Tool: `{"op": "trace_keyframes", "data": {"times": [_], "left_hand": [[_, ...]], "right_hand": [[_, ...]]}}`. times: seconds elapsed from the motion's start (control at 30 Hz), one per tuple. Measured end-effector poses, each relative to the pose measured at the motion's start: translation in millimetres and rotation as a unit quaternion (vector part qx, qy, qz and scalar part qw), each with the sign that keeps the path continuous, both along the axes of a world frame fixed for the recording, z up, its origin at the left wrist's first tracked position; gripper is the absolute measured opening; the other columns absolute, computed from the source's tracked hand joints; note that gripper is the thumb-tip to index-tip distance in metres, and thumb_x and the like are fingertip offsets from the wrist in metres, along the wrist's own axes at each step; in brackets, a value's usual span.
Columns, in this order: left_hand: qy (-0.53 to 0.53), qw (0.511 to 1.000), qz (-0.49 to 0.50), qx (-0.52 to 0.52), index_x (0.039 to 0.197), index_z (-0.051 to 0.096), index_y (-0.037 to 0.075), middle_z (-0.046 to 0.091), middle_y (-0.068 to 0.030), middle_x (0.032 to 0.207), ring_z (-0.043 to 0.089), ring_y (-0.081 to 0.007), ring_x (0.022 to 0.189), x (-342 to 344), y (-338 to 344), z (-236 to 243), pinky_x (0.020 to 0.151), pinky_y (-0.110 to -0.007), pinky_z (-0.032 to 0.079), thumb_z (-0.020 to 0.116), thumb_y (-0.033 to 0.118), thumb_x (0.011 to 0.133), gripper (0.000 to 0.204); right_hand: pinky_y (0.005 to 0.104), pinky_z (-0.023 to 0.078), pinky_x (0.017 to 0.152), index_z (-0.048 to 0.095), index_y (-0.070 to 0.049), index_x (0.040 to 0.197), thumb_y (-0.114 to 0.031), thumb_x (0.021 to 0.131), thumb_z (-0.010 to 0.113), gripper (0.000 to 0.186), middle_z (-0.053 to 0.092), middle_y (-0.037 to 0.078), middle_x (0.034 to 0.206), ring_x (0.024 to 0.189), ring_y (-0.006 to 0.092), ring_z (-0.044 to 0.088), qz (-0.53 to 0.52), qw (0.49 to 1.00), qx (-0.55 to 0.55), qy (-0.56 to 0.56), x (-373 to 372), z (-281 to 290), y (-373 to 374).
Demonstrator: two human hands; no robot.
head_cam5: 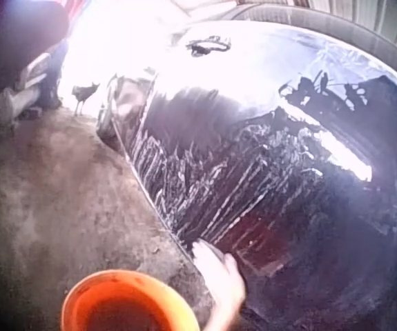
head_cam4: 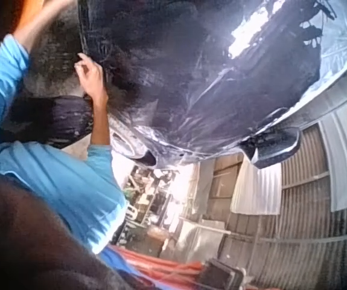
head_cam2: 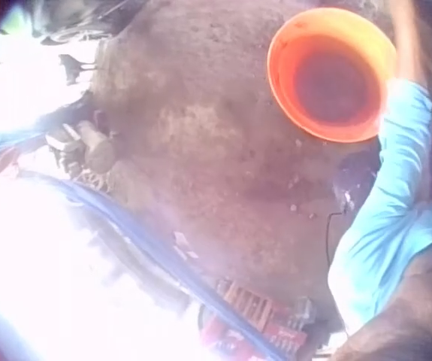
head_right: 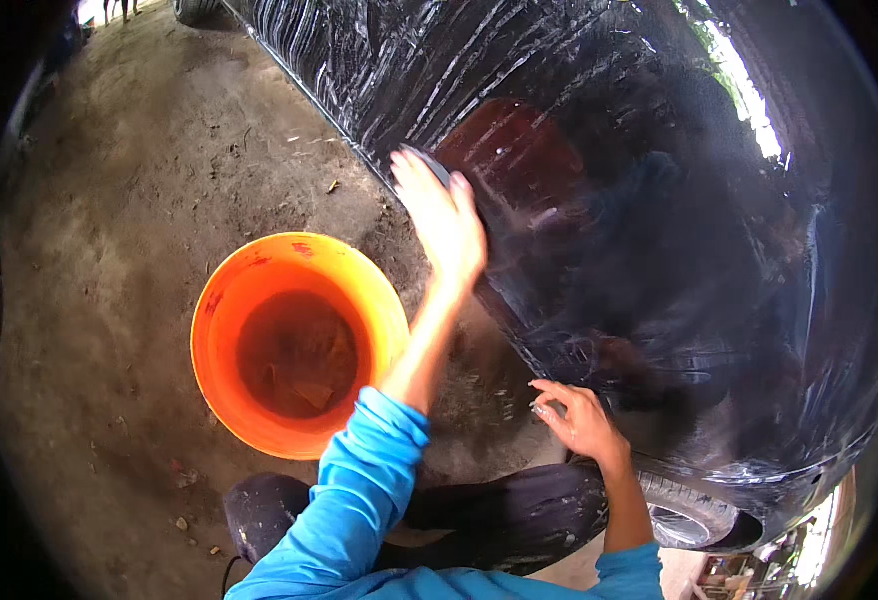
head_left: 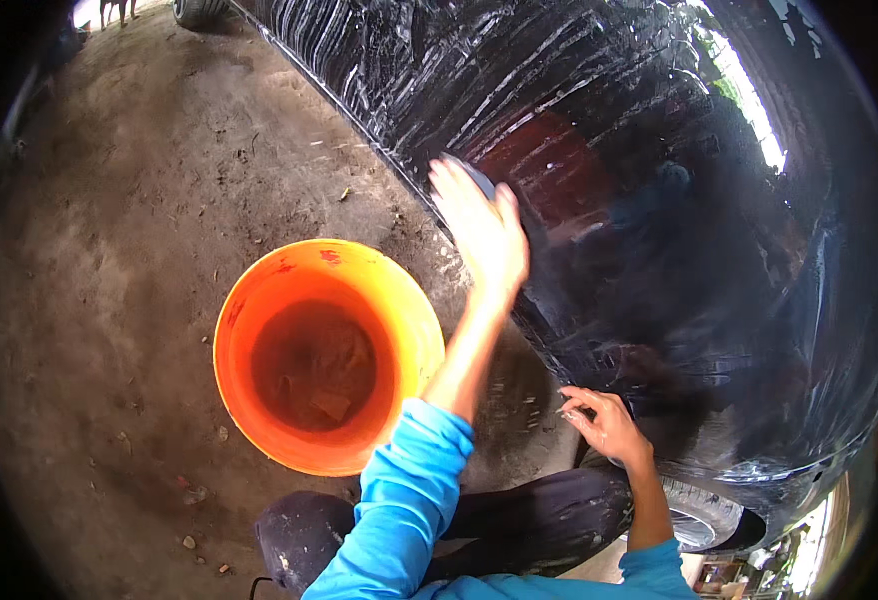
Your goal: Sanding and polishing a car body panel using a sanding block and water.
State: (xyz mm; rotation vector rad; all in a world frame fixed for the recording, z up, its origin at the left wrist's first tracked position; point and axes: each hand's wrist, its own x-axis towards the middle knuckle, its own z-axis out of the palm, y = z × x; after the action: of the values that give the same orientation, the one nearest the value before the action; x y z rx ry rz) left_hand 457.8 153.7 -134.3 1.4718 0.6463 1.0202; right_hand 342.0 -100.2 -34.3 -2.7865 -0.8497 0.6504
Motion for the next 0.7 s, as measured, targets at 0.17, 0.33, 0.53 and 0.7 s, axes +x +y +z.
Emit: {"op": "trace_keyframes", "data": {"times": [0.17, 0.33, 0.53, 0.7], "left_hand": [[-0.049, 0.993, -0.107, 0.030, 0.150, 0.009, -0.015, 0.005, -0.0381, 0.156, 0.005, -0.0508, 0.147, -48.5, -117.0, -7.0, 0.121, -0.053, 0.003, 0.048, 0.021, 0.095, 0.076], [0.006, 0.999, 0.021, -0.050, 0.151, 0.009, -0.013, 0.006, -0.0348, 0.158, 0.005, -0.0442, 0.149, 11.4, 11.9, 1.9, 0.122, -0.048, 0.006, 0.040, 0.023, 0.103, 0.067], [-0.047, 0.995, -0.085, 0.000, 0.149, 0.009, -0.016, 0.007, -0.0383, 0.156, 0.006, -0.0488, 0.148, -53.8, -127.4, -7.5, 0.121, -0.053, 0.005, 0.054, 0.020, 0.094, 0.079], [0.013, 0.999, 0.039, -0.032, 0.150, 0.012, -0.014, 0.010, -0.0358, 0.157, 0.008, -0.0447, 0.149, 2.4, -7.4, 9.1, 0.121, -0.052, 0.007, 0.044, 0.025, 0.103, 0.069]], "right_hand": [[0.0374, 0.054, 0.081, 0.055, -0.002, 0.135, -0.019, 0.093, 0.065, 0.045, 0.073, 0.017, 0.101, 0.088, 0.0253, 0.070, 0.024, 0.990, -0.055, 0.126, 37.8, -35.4, -28.8], [0.0369, 0.053, 0.088, 0.052, -0.004, 0.139, -0.018, 0.096, 0.062, 0.047, 0.072, 0.014, 0.106, 0.095, 0.0212, 0.068, -0.086, 0.975, -0.022, 0.202, 29.4, -32.8, -26.5], [0.0370, 0.053, 0.088, 0.052, -0.004, 0.139, -0.020, 0.096, 0.062, 0.046, 0.072, 0.015, 0.105, 0.097, 0.0220, 0.069, 0.014, 0.977, -0.089, 0.191, 42.8, -39.1, -21.1], [0.0353, 0.053, 0.082, 0.049, -0.005, 0.141, -0.021, 0.096, 0.062, 0.050, 0.072, 0.015, 0.101, 0.086, 0.0208, 0.067, -0.076, 0.973, -0.034, 0.215, 35.6, -42.0, -17.6]]}}
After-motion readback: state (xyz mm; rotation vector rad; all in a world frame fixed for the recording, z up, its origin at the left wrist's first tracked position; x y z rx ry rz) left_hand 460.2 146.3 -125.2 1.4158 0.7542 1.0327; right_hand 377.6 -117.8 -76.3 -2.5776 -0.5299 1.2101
